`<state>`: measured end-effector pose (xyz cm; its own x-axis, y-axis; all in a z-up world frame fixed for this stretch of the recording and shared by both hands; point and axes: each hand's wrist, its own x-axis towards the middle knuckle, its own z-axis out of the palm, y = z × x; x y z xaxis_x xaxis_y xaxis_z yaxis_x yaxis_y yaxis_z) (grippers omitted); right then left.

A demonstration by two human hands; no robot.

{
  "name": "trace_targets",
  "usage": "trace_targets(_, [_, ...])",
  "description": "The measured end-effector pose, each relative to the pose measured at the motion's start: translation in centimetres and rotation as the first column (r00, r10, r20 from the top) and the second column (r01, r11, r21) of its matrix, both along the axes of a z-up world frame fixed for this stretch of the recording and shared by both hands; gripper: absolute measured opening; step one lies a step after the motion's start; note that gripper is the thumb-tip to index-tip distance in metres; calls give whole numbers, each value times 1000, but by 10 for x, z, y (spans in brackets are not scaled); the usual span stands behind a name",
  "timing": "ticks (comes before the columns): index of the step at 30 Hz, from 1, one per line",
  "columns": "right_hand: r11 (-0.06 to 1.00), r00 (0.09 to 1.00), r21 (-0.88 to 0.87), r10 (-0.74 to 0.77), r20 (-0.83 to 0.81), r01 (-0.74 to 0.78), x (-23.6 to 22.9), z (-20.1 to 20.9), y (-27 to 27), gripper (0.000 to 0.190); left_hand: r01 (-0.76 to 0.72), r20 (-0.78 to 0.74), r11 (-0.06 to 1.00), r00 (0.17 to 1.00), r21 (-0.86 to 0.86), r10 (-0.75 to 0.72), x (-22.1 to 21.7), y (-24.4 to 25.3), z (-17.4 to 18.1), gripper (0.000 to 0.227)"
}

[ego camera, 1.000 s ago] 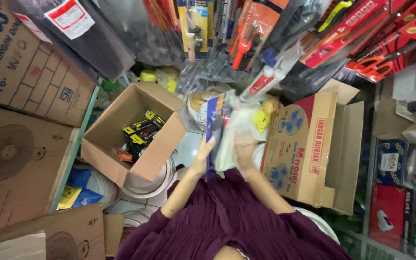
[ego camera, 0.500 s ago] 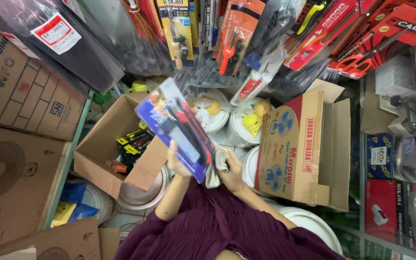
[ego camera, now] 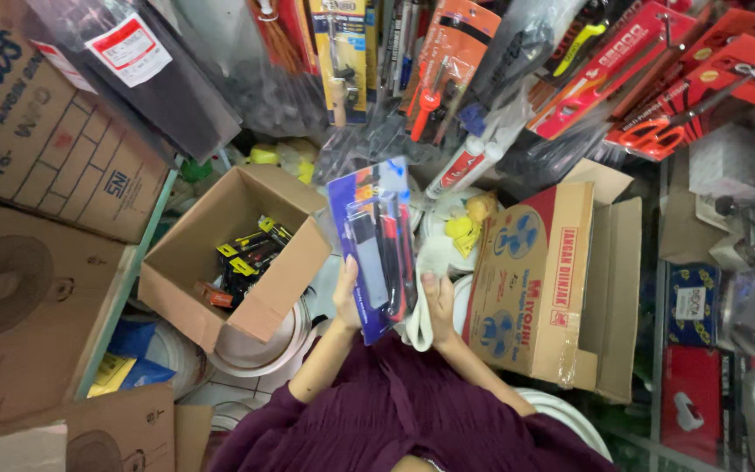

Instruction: The person wipes a digital scale and several packaged tools using a white cloth, then places the items into a cardboard box.

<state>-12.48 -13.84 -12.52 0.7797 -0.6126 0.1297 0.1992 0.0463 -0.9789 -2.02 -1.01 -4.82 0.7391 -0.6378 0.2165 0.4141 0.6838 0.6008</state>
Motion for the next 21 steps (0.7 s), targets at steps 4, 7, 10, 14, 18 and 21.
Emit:
trace_targets(4, [977, 982, 107, -184, -34, 187, 6, -15, -6, 42, -103, 97, 965, 992, 242, 82, 15, 0, -8, 54])
trace_targets(7, [936, 935, 11, -350, -53, 351, 13, -12, -22, 45, -124, 152, 941, 985, 314, 79, 14, -9, -14, 45])
trace_targets(10, [923, 922, 36, -384, 52, 382, 15, -1, -32, 49, -166, 285, 878, 958, 450, 36, 4, -20, -15, 40])
trace_targets(14, [941, 936, 126, -330, 125, 315, 15, 12, -33, 56, -319, 424, 768, 903, 555, 69, -3, -22, -7, 43])
trace_targets(18, [983, 958, -85, -137, 251, 163, 17, 22, -33, 73, -451, 472, 781, 851, 432, 230, 10, -18, 4, 41])
trace_targets(21, [944, 958, -255, -143, 250, 207, 25, 24, -37, 76, -469, 471, 784, 843, 407, 260, 24, -17, 6, 42])
